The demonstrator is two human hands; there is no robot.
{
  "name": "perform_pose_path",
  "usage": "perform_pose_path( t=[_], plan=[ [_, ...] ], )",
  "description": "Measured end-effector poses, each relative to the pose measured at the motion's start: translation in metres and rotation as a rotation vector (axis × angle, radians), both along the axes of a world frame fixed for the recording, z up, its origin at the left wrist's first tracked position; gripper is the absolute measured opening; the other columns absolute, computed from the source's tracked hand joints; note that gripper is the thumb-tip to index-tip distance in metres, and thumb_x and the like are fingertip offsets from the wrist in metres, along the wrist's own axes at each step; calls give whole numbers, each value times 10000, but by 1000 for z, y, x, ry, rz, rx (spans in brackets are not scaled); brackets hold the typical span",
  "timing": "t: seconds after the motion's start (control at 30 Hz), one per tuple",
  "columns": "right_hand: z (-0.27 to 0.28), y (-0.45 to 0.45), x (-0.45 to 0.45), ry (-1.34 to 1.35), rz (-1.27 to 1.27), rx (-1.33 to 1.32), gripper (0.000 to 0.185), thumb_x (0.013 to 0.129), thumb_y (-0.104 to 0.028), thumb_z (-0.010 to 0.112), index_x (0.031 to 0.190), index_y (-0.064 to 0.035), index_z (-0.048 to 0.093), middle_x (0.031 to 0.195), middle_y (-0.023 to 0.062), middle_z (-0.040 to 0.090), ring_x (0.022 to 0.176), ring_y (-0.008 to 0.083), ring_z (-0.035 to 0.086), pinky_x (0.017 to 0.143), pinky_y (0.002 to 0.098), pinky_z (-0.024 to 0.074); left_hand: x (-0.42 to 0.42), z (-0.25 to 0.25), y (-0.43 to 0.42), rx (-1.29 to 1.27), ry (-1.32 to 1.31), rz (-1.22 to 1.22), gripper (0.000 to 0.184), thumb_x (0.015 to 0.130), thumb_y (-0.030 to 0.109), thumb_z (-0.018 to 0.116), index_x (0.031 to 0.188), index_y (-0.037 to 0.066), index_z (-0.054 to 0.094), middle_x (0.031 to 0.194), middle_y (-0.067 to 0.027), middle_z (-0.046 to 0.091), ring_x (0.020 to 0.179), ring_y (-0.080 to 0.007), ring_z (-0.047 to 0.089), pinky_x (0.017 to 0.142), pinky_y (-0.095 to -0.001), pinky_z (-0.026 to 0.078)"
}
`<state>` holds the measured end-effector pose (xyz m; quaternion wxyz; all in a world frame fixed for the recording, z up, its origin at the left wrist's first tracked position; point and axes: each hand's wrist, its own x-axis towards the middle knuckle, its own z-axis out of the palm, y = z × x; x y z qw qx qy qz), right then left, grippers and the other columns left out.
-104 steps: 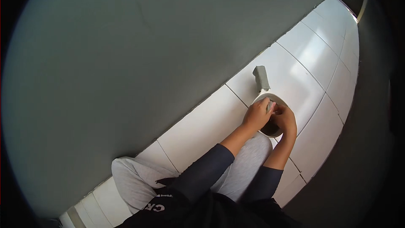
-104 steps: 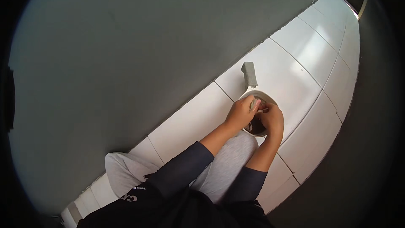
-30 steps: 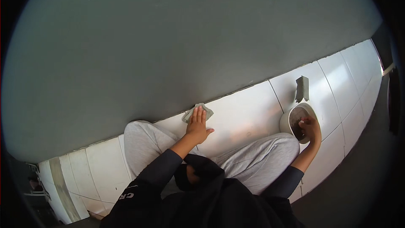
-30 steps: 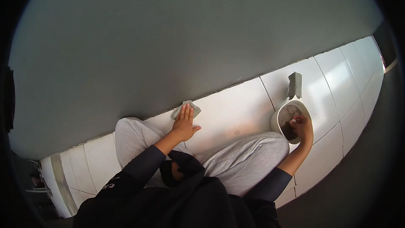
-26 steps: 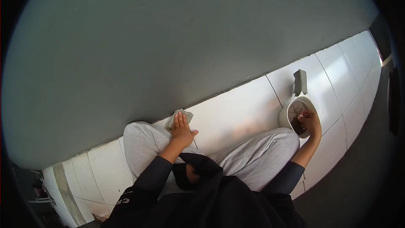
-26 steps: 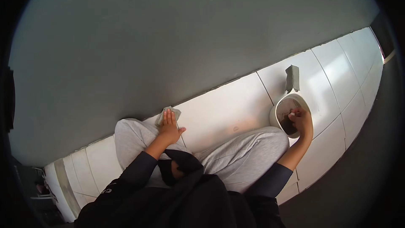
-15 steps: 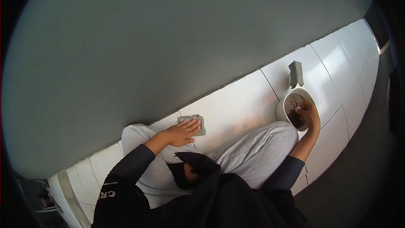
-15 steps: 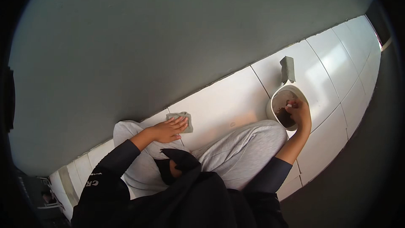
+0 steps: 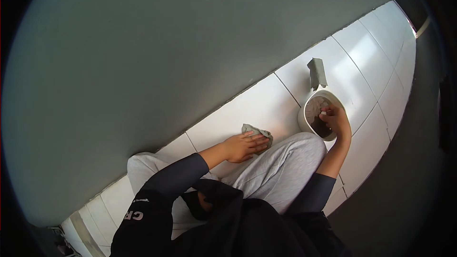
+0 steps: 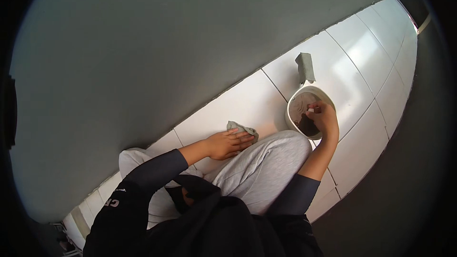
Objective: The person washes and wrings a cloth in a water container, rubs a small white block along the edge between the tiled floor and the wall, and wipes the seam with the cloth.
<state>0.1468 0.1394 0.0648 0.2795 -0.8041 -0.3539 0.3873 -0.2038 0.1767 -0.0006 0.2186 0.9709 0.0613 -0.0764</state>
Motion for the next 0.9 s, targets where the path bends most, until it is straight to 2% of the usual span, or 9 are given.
perform_pose_path(
  t=[0.03,0.1,0.33,0.6,0.63,0.7,0.9],
  plan=[
    [-3,-1,1,-20,10,15,222,689,-52,715,888,-19,622,692,26,573,639,125,535,577,288,442,10,1,5,-29,12,3,503,914,263,419,1384,114,316,1486,-61,199,1378,-227,155,1113,-431,127],
    [3,-1,-2,-30,9,15,229,679,-51,714,886,-11,624,695,46,587,650,144,546,631,299,445,28,3,14,-20,27,17,503,918,265,413,1387,114,310,1486,-61,196,1379,-228,151,1115,-432,126],
    [4,-1,-6,-77,36,52,244,679,-80,713,900,-16,631,750,81,638,689,171,594,646,308,454,95,-10,57,108,65,95,532,928,305,371,1408,106,253,1493,-69,166,1385,-234,119,1114,-435,125],
    [4,0,-7,-110,49,57,255,668,-97,723,896,-20,637,732,95,627,676,191,587,642,318,455,162,-18,90,209,75,345,590,928,410,355,1417,103,233,1496,-96,146,1386,-250,108,1106,-425,132],
    [5,0,-7,-112,46,53,255,668,-97,723,896,-20,637,732,95,627,676,191,587,642,318,455,168,-17,91,242,117,411,608,925,426,357,1419,97,225,1497,-101,137,1388,-256,93,1107,-422,125],
    [6,0,-8,-58,43,46,230,689,-77,710,898,-20,633,722,39,576,690,137,531,659,277,430,183,-14,95,304,214,533,672,918,487,338,1430,81,183,1505,-114,92,1391,-268,50,1107,-417,106],
    [10,1,-8,-59,43,27,224,690,-64,704,898,-23,634,729,27,571,702,132,529,668,272,429,197,-5,121,195,344,708,686,924,528,260,1442,93,143,1511,-106,54,1393,-255,32,1106,-408,109]
  ],
)
